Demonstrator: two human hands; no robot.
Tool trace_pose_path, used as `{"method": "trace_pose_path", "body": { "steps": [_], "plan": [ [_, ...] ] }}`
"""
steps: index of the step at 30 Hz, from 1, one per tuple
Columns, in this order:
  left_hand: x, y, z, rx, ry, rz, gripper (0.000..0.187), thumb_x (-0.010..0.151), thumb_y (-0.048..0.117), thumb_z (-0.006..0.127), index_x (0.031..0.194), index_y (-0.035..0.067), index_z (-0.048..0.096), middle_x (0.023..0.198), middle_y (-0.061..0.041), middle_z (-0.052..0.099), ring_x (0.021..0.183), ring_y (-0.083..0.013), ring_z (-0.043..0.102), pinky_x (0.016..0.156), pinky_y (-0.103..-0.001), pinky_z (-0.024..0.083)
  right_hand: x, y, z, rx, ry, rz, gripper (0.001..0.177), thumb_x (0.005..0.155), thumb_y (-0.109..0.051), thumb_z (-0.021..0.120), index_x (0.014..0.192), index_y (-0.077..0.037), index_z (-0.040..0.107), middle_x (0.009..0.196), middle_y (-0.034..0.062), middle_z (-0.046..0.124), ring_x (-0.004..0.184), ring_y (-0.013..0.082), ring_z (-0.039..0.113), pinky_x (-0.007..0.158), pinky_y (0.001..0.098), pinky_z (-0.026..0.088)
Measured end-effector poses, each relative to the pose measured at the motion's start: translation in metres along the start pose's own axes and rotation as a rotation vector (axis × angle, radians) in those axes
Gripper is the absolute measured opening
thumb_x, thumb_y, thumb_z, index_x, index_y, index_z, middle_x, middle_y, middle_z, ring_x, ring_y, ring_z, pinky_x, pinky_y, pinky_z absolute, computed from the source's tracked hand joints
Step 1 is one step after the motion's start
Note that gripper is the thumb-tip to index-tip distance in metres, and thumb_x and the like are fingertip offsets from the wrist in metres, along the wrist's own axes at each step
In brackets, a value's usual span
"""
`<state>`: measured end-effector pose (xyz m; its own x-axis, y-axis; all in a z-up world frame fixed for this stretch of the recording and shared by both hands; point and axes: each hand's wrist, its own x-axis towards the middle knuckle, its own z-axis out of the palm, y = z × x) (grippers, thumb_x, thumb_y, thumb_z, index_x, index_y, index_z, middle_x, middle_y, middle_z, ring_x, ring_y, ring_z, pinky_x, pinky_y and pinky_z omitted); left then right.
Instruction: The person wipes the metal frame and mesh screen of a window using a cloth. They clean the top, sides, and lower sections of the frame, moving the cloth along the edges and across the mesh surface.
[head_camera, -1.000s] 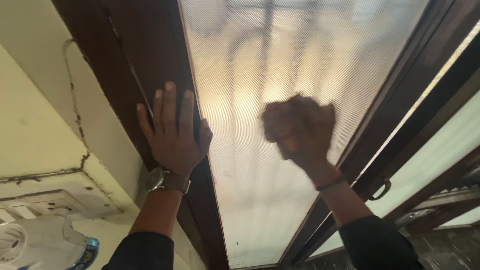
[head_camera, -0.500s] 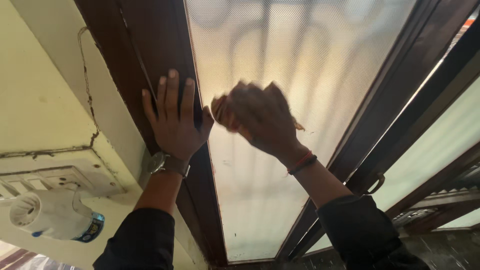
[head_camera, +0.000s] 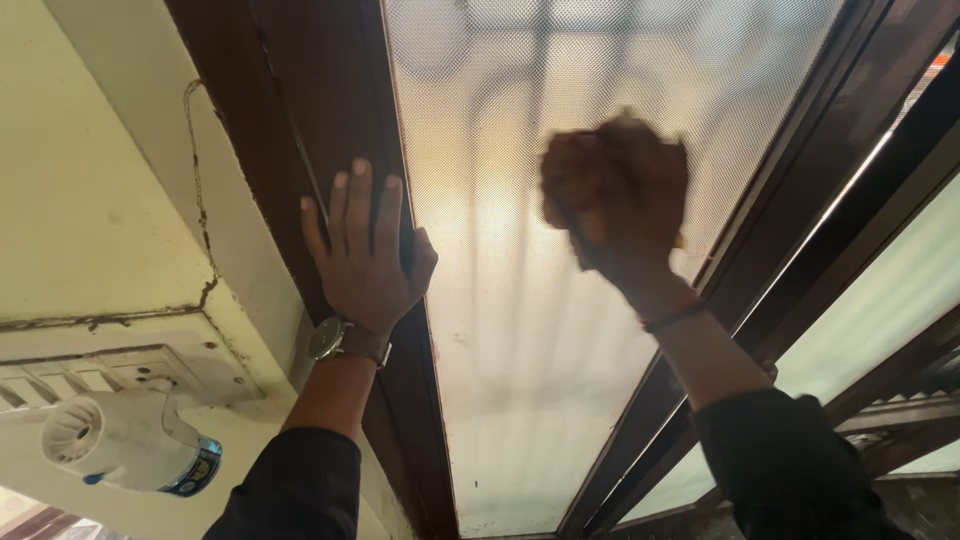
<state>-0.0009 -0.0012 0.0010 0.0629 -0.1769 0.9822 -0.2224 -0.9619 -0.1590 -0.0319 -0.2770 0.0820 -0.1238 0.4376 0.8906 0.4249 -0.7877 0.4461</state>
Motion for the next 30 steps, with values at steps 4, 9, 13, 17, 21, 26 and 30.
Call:
{"method": "trace_pose_path", "body": {
  "steps": [4, 9, 13, 17, 21, 26, 30],
  "plan": [
    [0.000, 0.001, -0.004, 0.009, 0.018, 0.018, 0.050, 0.107, 0.034, 0.057, 0.151, 0.010, 0.051, 0.157, -0.019, 0.047, 0.147, -0.0359, 0.047, 0.123, -0.067, 0.029, 0.008, -0.032, 0.020, 0.188, -0.210, -0.108, 0.025, 0.099, -0.029, 0.063, 0.118, -0.013, 0.059, 0.121, 0.0032, 0.061, 0.113, 0.0224, 0.063, 0.092, 0.0435, 0.048],
    [0.002, 0.001, -0.007, -0.013, 0.020, 0.004, 0.049, 0.105, 0.033, 0.058, 0.149, 0.010, 0.053, 0.155, -0.019, 0.048, 0.145, -0.0360, 0.048, 0.123, -0.067, 0.030, -0.020, -0.022, -0.001, 0.235, -0.240, -0.275, 0.035, 0.095, -0.034, 0.072, 0.124, -0.016, 0.064, 0.120, 0.0011, 0.059, 0.114, 0.0198, 0.063, 0.092, 0.0431, 0.047],
    [0.002, 0.002, -0.002, 0.003, 0.019, -0.005, 0.049, 0.103, 0.032, 0.058, 0.147, 0.010, 0.054, 0.155, -0.018, 0.049, 0.144, -0.0352, 0.049, 0.122, -0.067, 0.030, -0.015, 0.025, -0.031, 0.155, -0.660, -0.030, 0.015, 0.088, -0.027, 0.073, 0.102, -0.025, 0.067, 0.092, -0.0025, 0.062, 0.092, 0.0182, 0.063, 0.075, 0.0428, 0.045],
    [0.000, 0.001, -0.003, -0.006, 0.026, -0.013, 0.050, 0.103, 0.032, 0.059, 0.148, 0.011, 0.053, 0.155, -0.018, 0.048, 0.144, -0.0351, 0.049, 0.122, -0.067, 0.030, 0.007, 0.027, -0.030, -0.247, 0.111, -0.070, 0.021, 0.097, -0.024, 0.063, 0.105, -0.005, 0.060, 0.096, 0.0230, 0.066, 0.086, 0.0331, 0.064, 0.080, 0.0488, 0.051],
    [0.003, 0.002, -0.004, 0.003, 0.027, -0.007, 0.049, 0.104, 0.032, 0.059, 0.147, 0.011, 0.054, 0.155, -0.018, 0.049, 0.144, -0.0344, 0.049, 0.121, -0.067, 0.031, 0.026, -0.006, 0.007, 1.262, -0.212, 0.550, 0.022, 0.100, -0.020, 0.065, 0.109, -0.001, 0.059, 0.099, 0.0162, 0.064, 0.081, 0.0210, 0.062, 0.078, 0.0411, 0.051],
    [0.003, 0.000, -0.006, -0.005, 0.035, 0.007, 0.048, 0.105, 0.036, 0.058, 0.146, 0.010, 0.057, 0.155, -0.018, 0.049, 0.144, -0.0353, 0.050, 0.121, -0.067, 0.031, 0.038, -0.036, 0.014, 0.111, 0.030, -0.154, 0.034, 0.093, -0.033, 0.069, 0.118, -0.012, 0.061, 0.116, 0.0083, 0.057, 0.103, 0.0217, 0.060, 0.091, 0.0429, 0.050],
    [0.003, 0.001, -0.003, -0.018, 0.030, -0.013, 0.048, 0.103, 0.035, 0.057, 0.144, 0.010, 0.058, 0.154, -0.018, 0.050, 0.144, -0.0350, 0.050, 0.121, -0.067, 0.031, 0.020, -0.015, 0.028, 0.050, 0.100, 0.331, 0.048, 0.085, -0.043, 0.083, 0.118, -0.013, 0.066, 0.108, 0.0079, 0.057, 0.096, 0.0196, 0.058, 0.085, 0.0417, 0.048]
  ]
}}
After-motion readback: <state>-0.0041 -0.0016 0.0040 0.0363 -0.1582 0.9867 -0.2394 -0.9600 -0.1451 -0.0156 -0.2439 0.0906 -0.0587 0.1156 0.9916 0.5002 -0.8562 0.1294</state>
